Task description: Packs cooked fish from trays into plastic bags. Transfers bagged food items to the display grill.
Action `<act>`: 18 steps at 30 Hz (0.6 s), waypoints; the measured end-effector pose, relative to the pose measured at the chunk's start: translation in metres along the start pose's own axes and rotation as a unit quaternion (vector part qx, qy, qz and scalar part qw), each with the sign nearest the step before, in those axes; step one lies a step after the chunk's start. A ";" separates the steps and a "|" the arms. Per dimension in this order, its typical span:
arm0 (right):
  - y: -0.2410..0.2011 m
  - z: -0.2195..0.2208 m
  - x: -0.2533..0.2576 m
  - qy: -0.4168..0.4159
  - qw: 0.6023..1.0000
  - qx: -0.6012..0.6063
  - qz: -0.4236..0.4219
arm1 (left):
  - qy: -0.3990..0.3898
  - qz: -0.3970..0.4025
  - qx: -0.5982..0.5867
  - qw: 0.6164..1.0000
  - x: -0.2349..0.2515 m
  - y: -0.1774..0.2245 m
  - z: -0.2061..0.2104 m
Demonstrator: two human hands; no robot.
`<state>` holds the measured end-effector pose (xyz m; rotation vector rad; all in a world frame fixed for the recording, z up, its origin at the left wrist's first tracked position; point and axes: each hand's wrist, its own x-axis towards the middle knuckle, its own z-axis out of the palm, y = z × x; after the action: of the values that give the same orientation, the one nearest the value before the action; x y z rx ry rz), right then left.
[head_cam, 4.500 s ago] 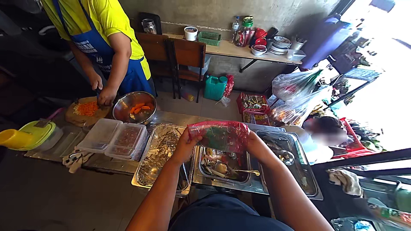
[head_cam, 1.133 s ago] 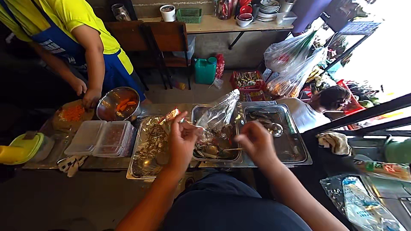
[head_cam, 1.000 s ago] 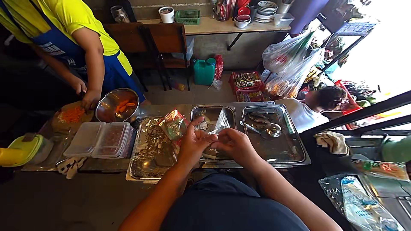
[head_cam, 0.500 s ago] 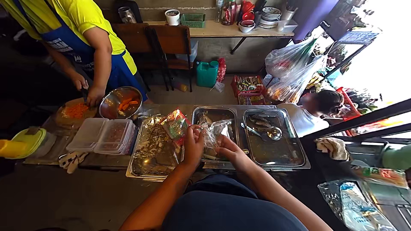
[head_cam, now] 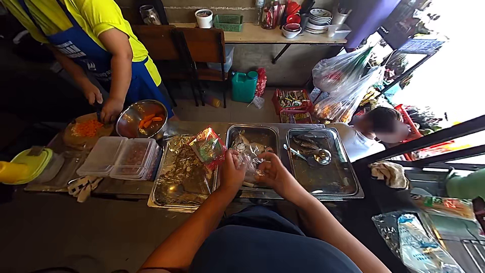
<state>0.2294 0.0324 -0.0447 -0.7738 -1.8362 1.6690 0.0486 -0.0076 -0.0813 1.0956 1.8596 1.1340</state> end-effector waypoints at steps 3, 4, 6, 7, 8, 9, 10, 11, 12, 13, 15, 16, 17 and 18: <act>0.008 0.008 0.003 0.100 0.980 -0.170 -0.030 | 0.048 0.073 0.072 0.994 -0.007 -0.006 0.005; 0.010 0.011 0.005 0.154 0.956 -0.248 -0.009 | 0.070 0.128 0.099 0.984 -0.013 -0.007 0.009; 0.010 0.013 0.009 0.220 0.902 -0.369 0.042 | 0.117 0.232 0.113 0.959 -0.022 -0.011 0.019; 0.011 0.014 0.011 0.237 0.885 -0.397 0.060 | 0.140 0.276 0.110 0.945 -0.025 -0.013 0.023; 0.012 0.013 0.013 0.247 0.876 -0.407 0.079 | 0.160 0.309 0.107 0.932 -0.026 -0.014 0.025; 0.012 0.010 0.016 0.254 0.871 -0.409 0.093 | 0.174 0.329 0.116 0.921 -0.024 -0.015 0.024; 0.012 0.006 0.017 0.257 0.871 -0.407 0.099 | 0.172 0.337 0.134 0.916 -0.022 -0.013 0.019; 0.012 0.001 0.019 0.253 0.874 -0.400 0.107 | 0.145 0.337 0.155 0.917 -0.019 -0.011 0.012; 0.013 -0.004 0.020 0.241 0.880 -0.394 0.116 | 0.099 0.333 0.165 0.923 -0.016 -0.009 0.003; 0.016 -0.007 0.021 0.229 0.885 -0.388 0.120 | 0.044 0.333 0.164 0.927 -0.012 -0.007 -0.005; 0.023 -0.014 0.023 0.214 0.891 -0.383 0.120 | -0.065 0.359 0.153 0.918 -0.006 -0.008 -0.019; 0.025 -0.016 0.024 0.205 0.891 -0.386 0.122 | -0.105 0.374 0.152 0.909 -0.003 -0.010 -0.022; 0.027 -0.018 0.025 0.192 0.893 -0.389 0.123 | -0.131 0.379 0.158 0.902 -0.001 -0.012 -0.024; 0.029 -0.019 0.026 0.174 0.896 -0.389 0.123 | -0.138 0.374 0.168 0.901 -0.001 -0.015 -0.024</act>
<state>0.2271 0.0664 -0.0719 -1.5694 -2.1834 0.7763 0.0236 -0.0204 -0.0856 2.1718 1.4550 0.9732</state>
